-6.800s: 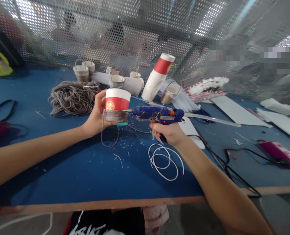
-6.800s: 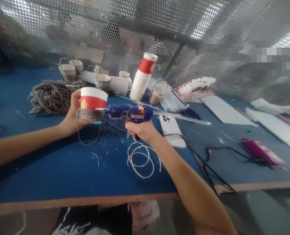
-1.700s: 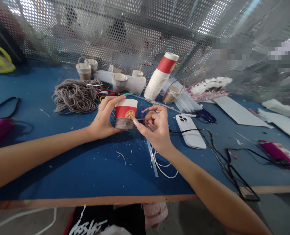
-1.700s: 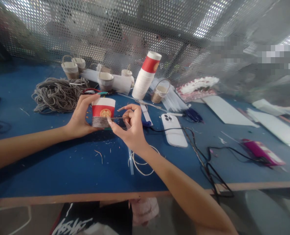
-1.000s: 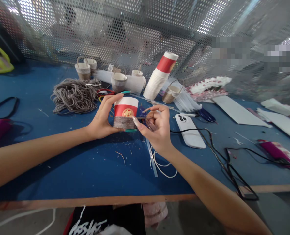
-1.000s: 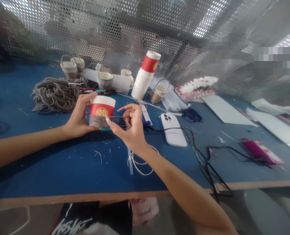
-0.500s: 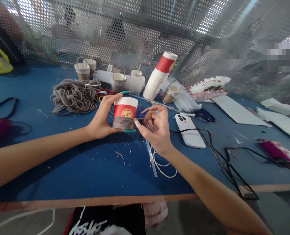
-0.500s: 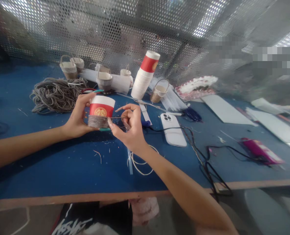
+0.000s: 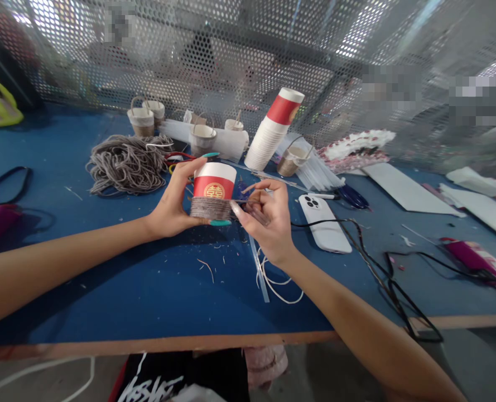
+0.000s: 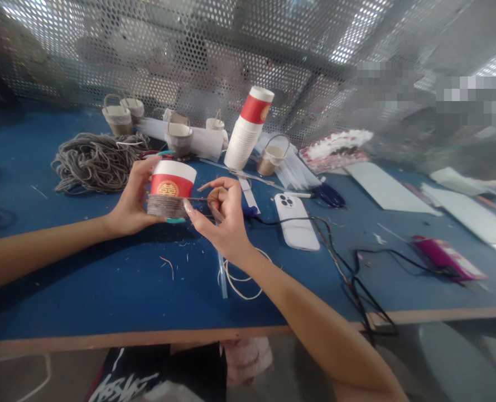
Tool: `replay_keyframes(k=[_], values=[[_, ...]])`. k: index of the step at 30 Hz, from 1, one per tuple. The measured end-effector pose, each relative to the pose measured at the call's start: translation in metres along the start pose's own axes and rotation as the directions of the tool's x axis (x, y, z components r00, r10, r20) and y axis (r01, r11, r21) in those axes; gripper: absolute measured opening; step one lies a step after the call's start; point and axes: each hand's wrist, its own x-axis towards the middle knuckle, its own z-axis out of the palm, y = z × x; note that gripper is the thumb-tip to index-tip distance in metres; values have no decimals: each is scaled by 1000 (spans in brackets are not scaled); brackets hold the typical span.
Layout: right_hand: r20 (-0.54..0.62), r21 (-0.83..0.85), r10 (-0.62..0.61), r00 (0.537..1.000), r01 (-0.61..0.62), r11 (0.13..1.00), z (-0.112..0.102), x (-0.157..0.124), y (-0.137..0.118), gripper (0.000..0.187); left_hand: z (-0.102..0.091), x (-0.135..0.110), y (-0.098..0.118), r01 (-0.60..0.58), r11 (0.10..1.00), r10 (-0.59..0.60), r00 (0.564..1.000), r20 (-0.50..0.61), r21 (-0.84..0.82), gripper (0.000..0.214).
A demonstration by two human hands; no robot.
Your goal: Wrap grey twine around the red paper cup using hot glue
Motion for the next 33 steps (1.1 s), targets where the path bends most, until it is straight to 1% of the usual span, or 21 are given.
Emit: replay_keyframes(k=[8,16,21,26,33], values=[[-17,11,-3,1000,3,1000,0,0,3,43,1,-3,0,42,997,-43,999,-5,-66,109],[0,23,20,1000,-20,1000,1,-2,-2,39,1,-4,-1,51,996,-52,999,-5,-70,111],[-8,31,32,999,-31,999,2,-2,-3,39,1,-5,-2,68,992,-68,998,0,-103,110],[11,73,46,999,-47,996,1,-1,-4,40,-1,-5,-1,94,990,-93,996,17,-108,115],[26,93,50,998,-53,994,2,-1,-4,36,-2,-5,-1,85,990,-83,996,17,-109,117]])
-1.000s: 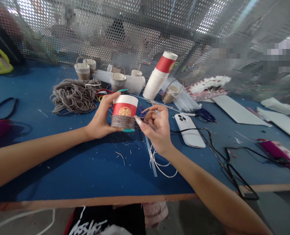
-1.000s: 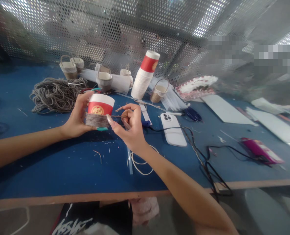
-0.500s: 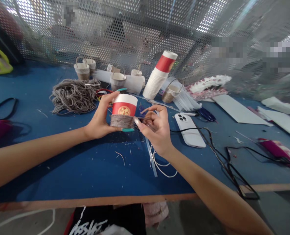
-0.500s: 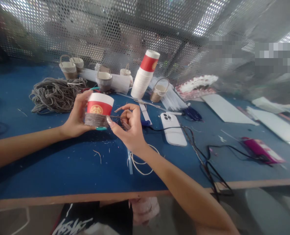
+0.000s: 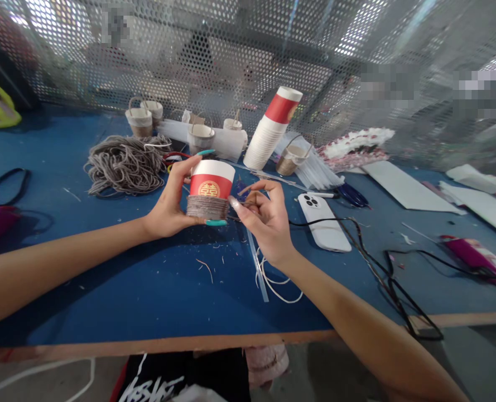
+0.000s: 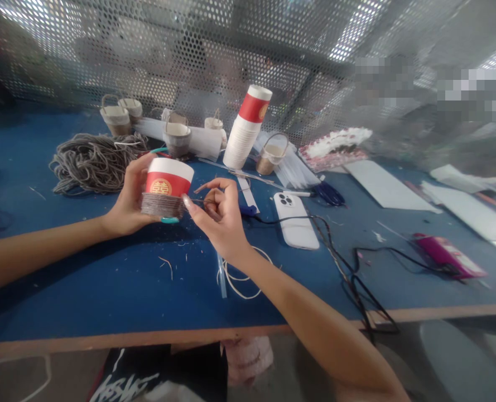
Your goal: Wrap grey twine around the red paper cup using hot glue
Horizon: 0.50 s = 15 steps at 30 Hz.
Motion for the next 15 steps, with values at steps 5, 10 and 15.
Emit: replay_keyframes(k=[5,10,15], values=[[23,12,9,1000,-9,1000,0,0,0,35,-1,-1,-2,-9,1000,9,1000,-5,7,117],[52,45,10,999,-12,999,0,0,2,37,-1,-1,-2,-2,1000,2,1000,2,-2,113],[73,80,-2,997,-4,997,-1,-1,4,34,-1,-1,-2,-3,1000,3,1000,7,0,116]])
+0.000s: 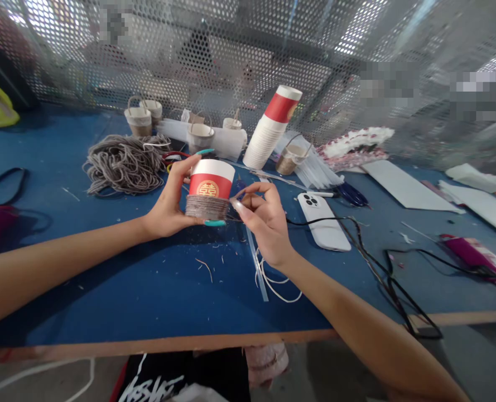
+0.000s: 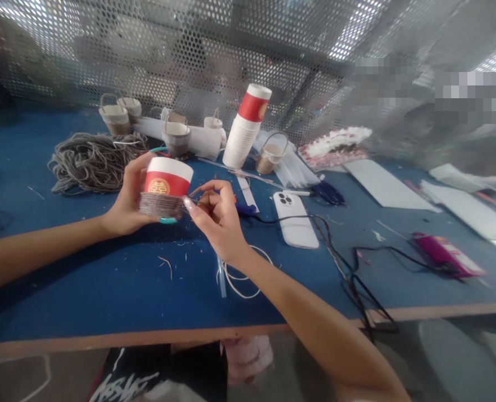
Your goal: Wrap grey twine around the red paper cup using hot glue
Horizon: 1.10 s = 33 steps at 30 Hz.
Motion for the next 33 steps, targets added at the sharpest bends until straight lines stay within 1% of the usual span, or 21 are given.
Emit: replay_keyframes(k=[5,10,16,20,23,26,28,30,33], values=[[-4,0,18,1000,-18,1000,1,-1,0,32,1,1,1,-3,1000,3,1000,-13,-10,112],[-3,-44,9,1000,-9,999,2,-1,-1,34,2,1,1,-11,1000,11,1000,-20,-11,116],[-15,-97,-14,1000,13,995,3,-1,-4,35,1,3,4,-18,1000,19,1000,11,-23,113],[-18,-109,-47,999,44,993,3,-2,-4,31,1,6,8,-8,999,10,999,34,-47,110],[-19,-119,-110,994,107,987,3,-5,-2,27,2,8,11,3,993,4,998,60,-117,106],[6,-196,-219,976,216,956,1,-7,0,26,1,8,12,36,979,-13,994,113,-199,98],[68,-265,-301,951,309,913,-1,-8,0,29,-1,8,11,73,968,-35,987,155,-241,93],[154,-316,-351,924,383,868,-3,-9,-1,34,-3,7,9,103,953,-48,980,192,-284,90],[245,-369,-355,902,425,827,-5,-8,-4,39,-4,7,7,128,930,-54,975,216,-343,89]])
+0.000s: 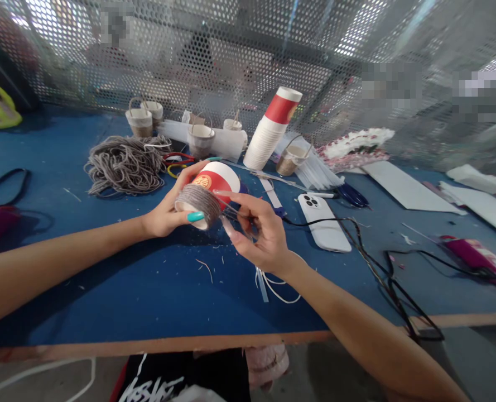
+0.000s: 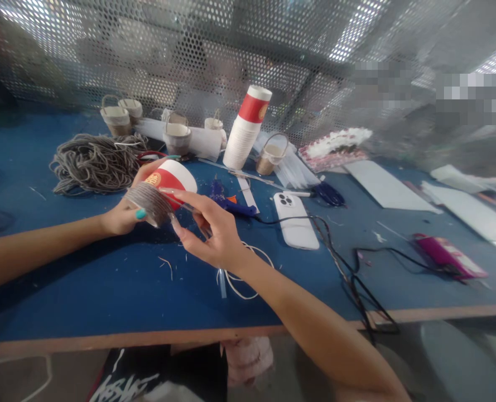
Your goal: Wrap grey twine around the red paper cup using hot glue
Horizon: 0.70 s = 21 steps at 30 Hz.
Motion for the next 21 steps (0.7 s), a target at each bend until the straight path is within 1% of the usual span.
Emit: replay_keyframes(k=[4,10,15,19,21], values=[[22,-46,-6,1000,7,999,-2,1,-2,43,0,0,-1,0,1000,1,1000,4,-22,87],[-6,-51,-47,999,46,998,-1,2,-4,44,2,0,-1,-20,1000,20,1000,-8,-24,86],[-27,-65,-69,997,67,996,0,2,-6,40,2,1,-1,31,998,-31,999,-7,-46,83],[-32,-65,-95,995,93,994,0,2,-5,42,3,1,1,47,996,-49,998,-26,-75,90],[-40,-85,-121,992,117,989,1,2,-4,41,6,1,3,67,990,-73,996,-46,-127,93]])
